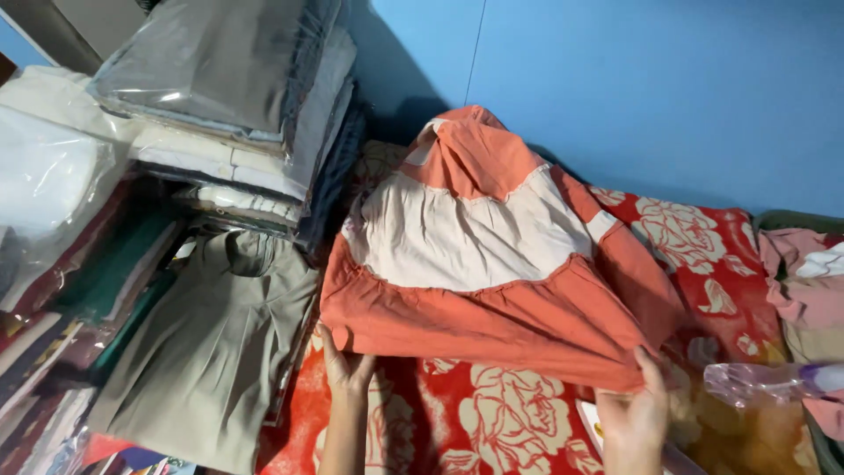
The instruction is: The person irons a two-toned dress on a floral-patterned bedspread. They repeatedly smooth the fabric with their hands and move the iron across the garment, frequently lifting and repositioning the dress to reach different sections.
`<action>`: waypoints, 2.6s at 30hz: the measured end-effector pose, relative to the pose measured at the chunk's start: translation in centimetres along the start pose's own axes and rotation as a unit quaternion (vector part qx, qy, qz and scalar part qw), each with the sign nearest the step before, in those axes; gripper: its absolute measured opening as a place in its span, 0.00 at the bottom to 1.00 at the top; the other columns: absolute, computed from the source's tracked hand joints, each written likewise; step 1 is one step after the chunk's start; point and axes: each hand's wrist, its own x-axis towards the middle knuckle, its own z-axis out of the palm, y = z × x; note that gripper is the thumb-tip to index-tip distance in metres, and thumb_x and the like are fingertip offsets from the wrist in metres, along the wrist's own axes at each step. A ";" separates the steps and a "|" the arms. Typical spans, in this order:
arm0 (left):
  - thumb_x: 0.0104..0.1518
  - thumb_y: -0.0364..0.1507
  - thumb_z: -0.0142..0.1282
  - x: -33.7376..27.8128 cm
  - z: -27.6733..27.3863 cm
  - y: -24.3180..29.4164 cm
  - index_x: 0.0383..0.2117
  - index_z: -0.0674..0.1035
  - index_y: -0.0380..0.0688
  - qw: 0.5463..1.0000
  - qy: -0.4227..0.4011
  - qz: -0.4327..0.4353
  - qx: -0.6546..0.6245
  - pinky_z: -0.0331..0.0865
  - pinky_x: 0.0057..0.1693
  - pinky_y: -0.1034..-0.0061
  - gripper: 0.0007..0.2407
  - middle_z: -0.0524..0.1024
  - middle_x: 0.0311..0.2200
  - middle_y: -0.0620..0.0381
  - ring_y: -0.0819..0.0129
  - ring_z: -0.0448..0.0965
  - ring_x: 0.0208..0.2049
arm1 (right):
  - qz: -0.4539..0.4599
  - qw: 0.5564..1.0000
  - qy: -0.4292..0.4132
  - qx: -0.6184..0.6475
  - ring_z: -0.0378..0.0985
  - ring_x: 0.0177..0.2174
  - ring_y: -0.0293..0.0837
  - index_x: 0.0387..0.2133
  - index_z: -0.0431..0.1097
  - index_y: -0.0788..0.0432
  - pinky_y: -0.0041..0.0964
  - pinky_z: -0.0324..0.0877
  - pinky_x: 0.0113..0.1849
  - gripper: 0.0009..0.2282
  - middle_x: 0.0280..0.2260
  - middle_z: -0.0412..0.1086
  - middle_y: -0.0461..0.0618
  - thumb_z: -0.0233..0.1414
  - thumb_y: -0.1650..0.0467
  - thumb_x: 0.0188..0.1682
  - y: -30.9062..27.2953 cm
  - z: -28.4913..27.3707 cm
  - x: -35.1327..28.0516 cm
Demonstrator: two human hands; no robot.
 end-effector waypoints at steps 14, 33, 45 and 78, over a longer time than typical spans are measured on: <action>0.55 0.48 0.53 16.6 37.3 3.2 0.51 0.78 0.40 0.971 -0.186 0.125 0.083 0.77 0.54 0.48 0.25 0.78 0.49 0.40 0.46 0.81 0.51 | -0.075 0.976 -0.204 -0.005 0.74 0.27 0.44 0.20 0.65 0.52 0.37 0.74 0.36 0.12 0.23 0.69 0.46 0.48 0.82 0.45 -16.1 24.6 35.5; 0.65 0.43 0.43 -8.8 8.3 -6.7 0.65 0.67 0.44 0.789 0.130 0.438 0.410 0.55 0.69 0.75 0.25 0.64 0.67 0.53 0.69 0.62 0.67 | -0.032 0.967 -0.157 -0.197 0.78 0.52 0.41 0.53 0.71 0.52 0.38 0.73 0.55 0.16 0.54 0.74 0.47 0.51 0.72 0.50 -15.4 -0.9 19.9; 0.41 0.43 0.73 -9.8 -7.4 -8.7 0.31 0.79 0.34 0.614 0.228 0.282 0.702 0.67 0.40 0.66 0.23 0.73 0.28 0.49 0.62 0.71 0.30 | 0.113 0.876 0.042 -0.466 0.78 0.45 0.54 0.55 0.66 0.65 0.50 0.74 0.51 0.24 0.47 0.73 0.66 0.56 0.85 0.43 -7.7 -18.0 23.9; 0.48 0.37 0.72 -9.6 -9.5 -28.9 0.17 0.86 0.41 0.778 0.164 0.056 0.604 0.73 0.29 0.81 0.12 0.86 0.21 0.53 0.76 0.83 0.22 | -0.118 0.434 -0.099 -0.888 0.77 0.46 0.65 0.51 0.75 0.35 0.55 0.70 0.43 0.27 0.44 0.78 0.54 0.54 0.45 0.39 -8.8 -5.2 11.7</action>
